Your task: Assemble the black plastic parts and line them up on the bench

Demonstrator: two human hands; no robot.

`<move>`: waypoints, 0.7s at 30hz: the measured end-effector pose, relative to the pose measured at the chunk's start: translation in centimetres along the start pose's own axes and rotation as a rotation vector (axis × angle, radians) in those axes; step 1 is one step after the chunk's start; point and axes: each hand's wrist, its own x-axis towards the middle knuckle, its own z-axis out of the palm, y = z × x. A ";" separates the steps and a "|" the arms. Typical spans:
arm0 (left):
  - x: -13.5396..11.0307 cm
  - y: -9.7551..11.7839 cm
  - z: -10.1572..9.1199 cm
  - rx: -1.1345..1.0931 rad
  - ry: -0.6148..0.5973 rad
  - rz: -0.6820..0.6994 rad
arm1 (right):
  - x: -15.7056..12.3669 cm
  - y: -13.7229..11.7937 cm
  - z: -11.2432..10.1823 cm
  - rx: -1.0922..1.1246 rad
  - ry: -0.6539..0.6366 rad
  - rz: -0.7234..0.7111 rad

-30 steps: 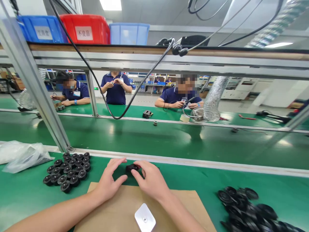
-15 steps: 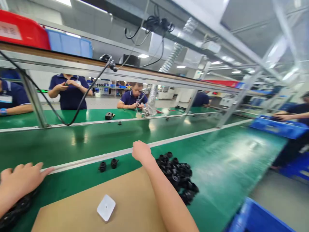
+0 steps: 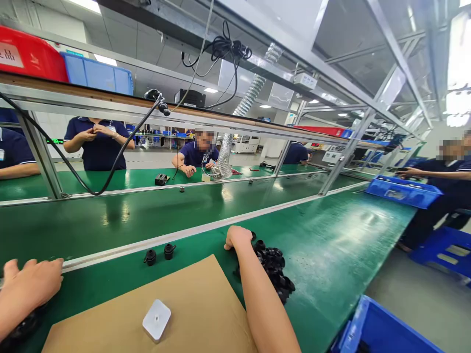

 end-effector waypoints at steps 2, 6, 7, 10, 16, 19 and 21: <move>-0.4 1.6 0.0 0.014 0.034 0.069 | -0.2 -0.6 -0.1 0.014 -0.001 -0.061; -1.5 6.1 0.5 -0.269 0.072 0.209 | -2.7 -3.3 -0.9 0.142 0.156 -0.370; -1.8 7.1 0.7 -0.346 0.074 0.230 | -3.8 -4.3 -1.0 0.196 0.208 -0.484; -2.5 9.2 1.8 -0.642 0.089 0.264 | -7.6 -7.7 -0.4 0.348 0.282 -0.814; -3.2 11.0 3.5 -1.191 0.123 0.209 | -12.5 -12.7 3.8 0.664 0.197 -1.359; -3.7 12.1 3.6 -1.407 0.077 0.192 | -12.9 -13.7 5.4 0.704 0.117 -1.458; -4.1 12.6 3.5 -1.518 0.065 0.199 | -12.8 -13.9 5.9 0.715 0.031 -1.447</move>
